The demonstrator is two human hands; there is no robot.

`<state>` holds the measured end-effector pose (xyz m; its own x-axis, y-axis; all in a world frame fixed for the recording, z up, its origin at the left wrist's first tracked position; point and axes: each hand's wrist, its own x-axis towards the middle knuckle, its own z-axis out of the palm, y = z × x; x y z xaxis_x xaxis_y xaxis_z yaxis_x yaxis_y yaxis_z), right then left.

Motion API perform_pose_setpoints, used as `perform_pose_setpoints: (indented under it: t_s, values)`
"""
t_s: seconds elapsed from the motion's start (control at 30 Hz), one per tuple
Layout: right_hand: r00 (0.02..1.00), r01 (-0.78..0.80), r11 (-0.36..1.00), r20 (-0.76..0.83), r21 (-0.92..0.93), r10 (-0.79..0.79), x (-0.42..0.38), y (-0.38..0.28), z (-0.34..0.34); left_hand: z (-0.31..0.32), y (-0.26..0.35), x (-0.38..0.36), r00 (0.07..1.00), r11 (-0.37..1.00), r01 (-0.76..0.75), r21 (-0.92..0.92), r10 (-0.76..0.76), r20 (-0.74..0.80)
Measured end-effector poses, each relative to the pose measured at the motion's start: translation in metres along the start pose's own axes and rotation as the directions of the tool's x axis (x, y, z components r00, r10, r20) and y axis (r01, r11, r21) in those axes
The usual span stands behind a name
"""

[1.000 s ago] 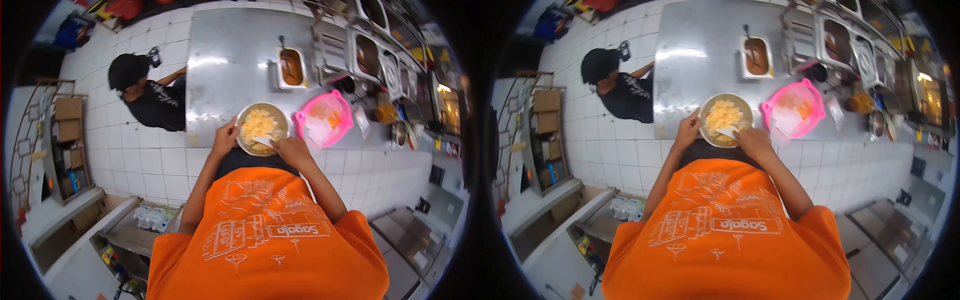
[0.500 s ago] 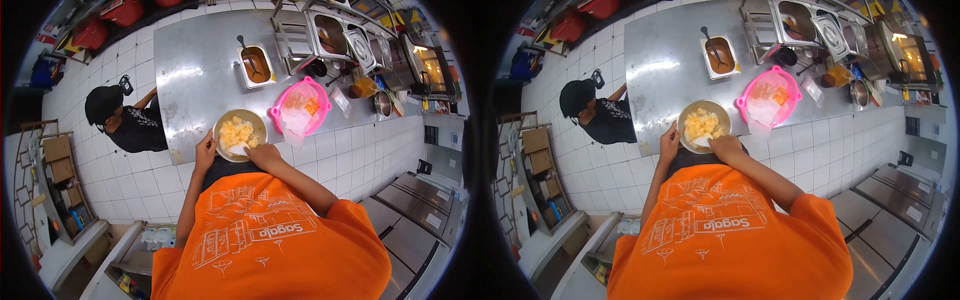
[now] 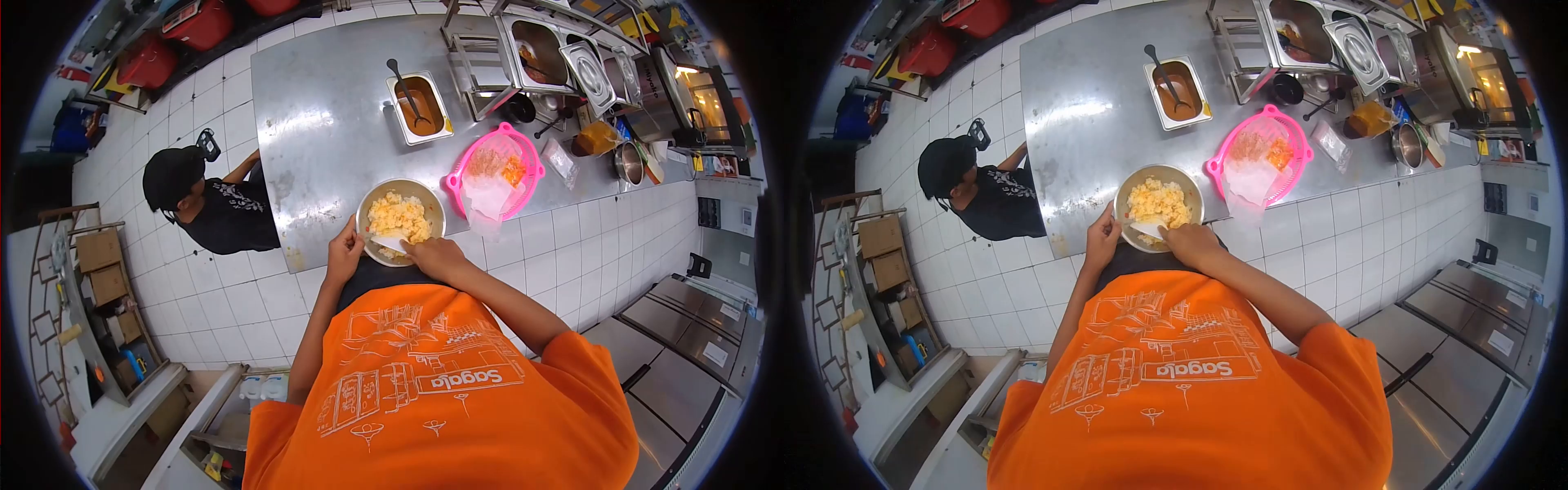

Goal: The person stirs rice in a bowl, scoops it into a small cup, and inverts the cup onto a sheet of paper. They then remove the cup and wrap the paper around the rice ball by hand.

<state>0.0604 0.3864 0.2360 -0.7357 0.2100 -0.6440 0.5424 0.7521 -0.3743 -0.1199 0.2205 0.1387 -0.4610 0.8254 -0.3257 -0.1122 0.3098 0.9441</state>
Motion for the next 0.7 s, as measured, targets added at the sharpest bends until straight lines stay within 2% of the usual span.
perform_pose_setpoints:
  t_s: [0.07,0.1,0.2,0.3,0.4,0.47,0.5,0.6,0.7]
  values:
    - [0.999,-0.020,1.000,-0.037,0.015,0.021,-0.017,0.006,-0.023,0.003,0.022,-0.008,0.995,0.985,0.083,-0.149,-0.074,0.061]
    - [0.998,-0.029,0.999,-0.053,0.021,0.030,-0.024,0.013,-0.033,0.002,0.023,-0.009,0.994,0.986,0.092,-0.140,-0.082,0.078]
    - [0.956,-0.252,0.965,-0.136,0.073,0.260,-0.027,0.033,-0.044,0.003,0.020,-0.010,0.989,0.985,0.100,-0.138,-0.084,0.118]
    - [0.968,-0.036,0.959,-0.228,0.282,0.104,0.048,0.077,0.011,0.002,0.006,-0.004,0.991,0.982,0.076,-0.173,-0.054,0.125]
    - [0.974,0.190,0.868,-0.197,0.459,-0.109,0.058,0.077,-0.013,-0.011,0.005,0.005,0.984,0.984,0.092,-0.150,-0.066,0.168]
    - [0.982,0.163,0.928,-0.142,0.334,-0.122,0.038,0.067,-0.032,-0.018,0.012,0.010,0.963,0.991,0.113,-0.065,-0.093,0.251]
    - [0.986,0.153,0.952,-0.107,0.264,-0.129,0.027,0.061,-0.042,-0.017,0.014,0.011,0.962,0.990,0.118,-0.083,-0.094,0.258]
    - [0.997,0.022,0.995,-0.075,-0.097,-0.029,-0.003,0.017,-0.035,-0.017,0.016,0.012,0.960,0.986,0.131,-0.101,-0.101,0.260]
    - [0.982,0.065,0.983,-0.166,-0.171,-0.094,0.002,0.022,-0.013,-0.016,0.010,0.012,0.970,0.990,0.113,-0.086,-0.092,0.223]
